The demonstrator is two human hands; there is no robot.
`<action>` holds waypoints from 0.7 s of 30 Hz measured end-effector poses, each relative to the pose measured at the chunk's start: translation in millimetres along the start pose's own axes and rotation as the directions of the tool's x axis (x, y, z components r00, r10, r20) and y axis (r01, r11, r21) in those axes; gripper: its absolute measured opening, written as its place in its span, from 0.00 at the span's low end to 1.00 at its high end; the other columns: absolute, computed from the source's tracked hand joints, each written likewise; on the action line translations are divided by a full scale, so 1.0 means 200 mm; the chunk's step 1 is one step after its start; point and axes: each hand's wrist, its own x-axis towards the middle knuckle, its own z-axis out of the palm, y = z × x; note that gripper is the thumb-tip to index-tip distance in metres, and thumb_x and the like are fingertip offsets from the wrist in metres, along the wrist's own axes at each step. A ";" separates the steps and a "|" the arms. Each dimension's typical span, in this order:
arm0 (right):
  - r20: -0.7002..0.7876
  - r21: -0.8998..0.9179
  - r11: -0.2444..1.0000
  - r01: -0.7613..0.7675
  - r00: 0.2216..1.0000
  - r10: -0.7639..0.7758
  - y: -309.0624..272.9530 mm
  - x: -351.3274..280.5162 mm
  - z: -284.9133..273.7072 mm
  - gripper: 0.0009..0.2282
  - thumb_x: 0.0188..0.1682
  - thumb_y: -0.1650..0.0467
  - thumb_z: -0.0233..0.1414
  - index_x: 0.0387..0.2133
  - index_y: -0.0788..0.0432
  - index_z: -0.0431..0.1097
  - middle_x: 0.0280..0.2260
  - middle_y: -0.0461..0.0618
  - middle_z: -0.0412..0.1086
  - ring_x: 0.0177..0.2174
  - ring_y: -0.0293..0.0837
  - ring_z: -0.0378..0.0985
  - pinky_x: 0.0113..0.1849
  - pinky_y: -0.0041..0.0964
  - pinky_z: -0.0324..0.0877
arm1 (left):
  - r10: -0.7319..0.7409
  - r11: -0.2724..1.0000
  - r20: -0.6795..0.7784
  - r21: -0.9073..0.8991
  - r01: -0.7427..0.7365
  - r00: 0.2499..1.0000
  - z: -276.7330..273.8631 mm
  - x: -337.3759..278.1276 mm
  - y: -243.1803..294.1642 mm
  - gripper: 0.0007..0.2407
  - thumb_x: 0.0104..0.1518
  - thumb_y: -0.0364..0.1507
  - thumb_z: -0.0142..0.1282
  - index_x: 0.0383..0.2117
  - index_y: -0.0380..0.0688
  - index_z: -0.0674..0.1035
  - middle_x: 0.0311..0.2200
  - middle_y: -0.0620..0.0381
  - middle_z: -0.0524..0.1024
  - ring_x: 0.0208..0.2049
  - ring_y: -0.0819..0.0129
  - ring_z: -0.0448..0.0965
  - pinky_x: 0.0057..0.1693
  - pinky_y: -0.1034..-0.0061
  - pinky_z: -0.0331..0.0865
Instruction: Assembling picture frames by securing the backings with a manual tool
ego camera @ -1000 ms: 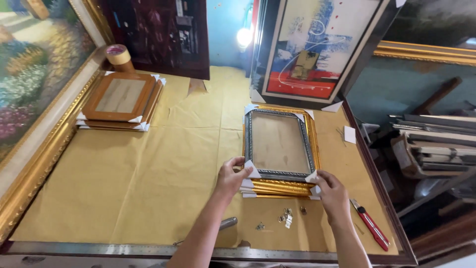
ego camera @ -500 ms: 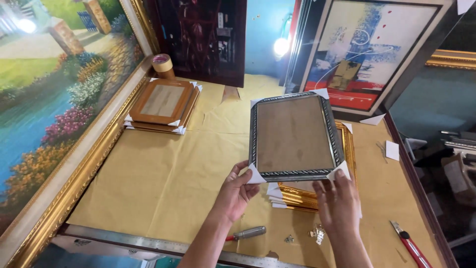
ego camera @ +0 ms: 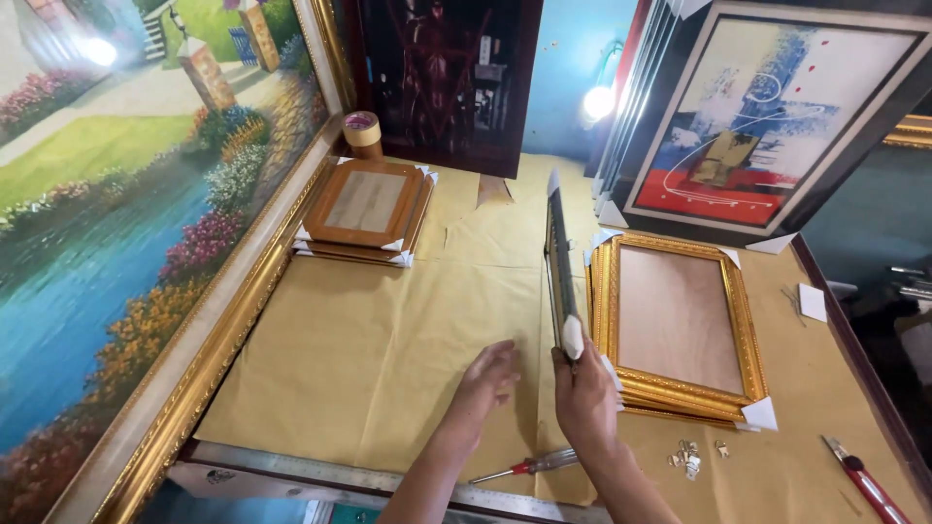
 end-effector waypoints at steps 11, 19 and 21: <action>0.303 -0.479 0.874 0.080 0.950 0.079 -0.12 -0.09 0.24 0.24 0.42 0.72 0.37 0.54 0.40 0.47 0.55 0.34 0.52 0.49 0.41 0.59 0.26 0.44 0.70 | 0.072 0.969 0.048 -0.241 -0.058 0.996 -0.23 0.09 -0.01 0.13 0.51 0.32 0.41 0.42 0.46 0.71 0.38 0.56 0.75 0.37 0.69 0.75 0.42 0.76 0.70; 0.393 -0.504 0.834 0.224 0.919 -0.009 0.11 -0.12 0.43 0.21 0.36 0.62 0.50 0.46 0.35 0.58 0.45 0.32 0.60 0.47 0.41 0.62 0.36 0.41 0.72 | -0.010 0.988 -0.073 -0.154 -0.001 0.997 -0.45 0.43 -0.35 0.27 0.49 0.39 0.51 0.55 0.48 0.60 0.50 0.46 0.59 0.47 0.56 0.63 0.48 0.67 0.64; 0.415 -0.313 0.937 0.155 0.910 -0.011 0.15 -0.12 0.40 0.17 0.36 0.64 0.52 0.42 0.37 0.63 0.37 0.34 0.66 0.43 0.41 0.68 0.36 0.39 0.73 | -0.048 0.983 -0.111 -0.181 0.027 0.993 -0.48 0.51 -0.40 0.31 0.49 0.40 0.53 0.58 0.45 0.53 0.56 0.43 0.52 0.53 0.53 0.58 0.49 0.67 0.62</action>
